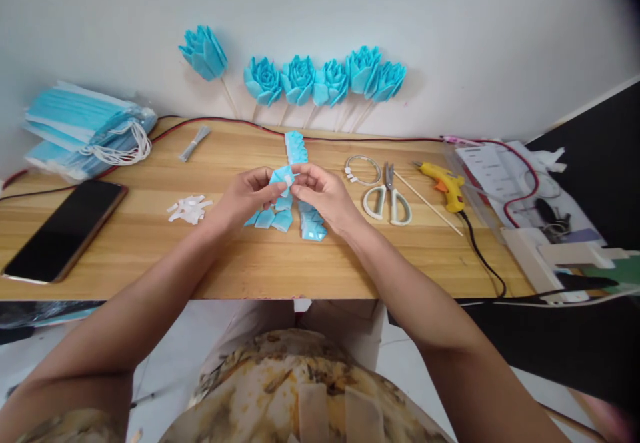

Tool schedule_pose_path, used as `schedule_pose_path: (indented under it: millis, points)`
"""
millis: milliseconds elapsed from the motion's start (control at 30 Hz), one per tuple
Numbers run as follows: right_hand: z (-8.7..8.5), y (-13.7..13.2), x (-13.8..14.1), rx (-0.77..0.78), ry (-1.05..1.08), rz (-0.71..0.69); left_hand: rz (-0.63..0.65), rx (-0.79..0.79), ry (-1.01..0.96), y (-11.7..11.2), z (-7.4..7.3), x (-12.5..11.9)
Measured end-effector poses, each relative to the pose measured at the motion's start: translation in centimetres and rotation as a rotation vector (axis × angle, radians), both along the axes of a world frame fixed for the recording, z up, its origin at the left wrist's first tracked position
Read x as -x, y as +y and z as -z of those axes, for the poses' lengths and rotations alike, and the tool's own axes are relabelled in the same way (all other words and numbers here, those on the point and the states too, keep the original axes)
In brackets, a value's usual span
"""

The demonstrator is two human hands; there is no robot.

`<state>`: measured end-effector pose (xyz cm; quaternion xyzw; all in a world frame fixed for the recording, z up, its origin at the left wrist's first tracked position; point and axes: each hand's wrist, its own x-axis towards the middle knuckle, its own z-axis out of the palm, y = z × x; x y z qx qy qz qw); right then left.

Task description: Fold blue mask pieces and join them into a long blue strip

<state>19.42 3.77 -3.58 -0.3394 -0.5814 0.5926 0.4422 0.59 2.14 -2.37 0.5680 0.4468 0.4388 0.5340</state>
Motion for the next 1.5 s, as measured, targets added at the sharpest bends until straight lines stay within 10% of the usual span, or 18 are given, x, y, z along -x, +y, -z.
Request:
schedule_pose_path:
  millis: [800, 1000, 1133, 1500]
  points:
    - [-0.9, -0.3, -0.4, -0.085, -0.183, 0.019, -0.078, -0.076, 0.051, 0.1, -0.4, 0.3]
    - [-0.4, 0.0, -0.3, -0.116, -0.205, 0.185, -0.33, -0.373, 0.199, -0.5, -0.6, 0.0]
    - [0.3, 0.2, -0.1, -0.143, -0.234, 0.248, -0.226, -0.594, 0.415, -1.5, -0.7, -0.8]
    - [0.3, -0.3, 0.2, -0.191, -0.207, 0.197, -0.275, -0.551, 0.469, -1.1, 0.1, -0.8]
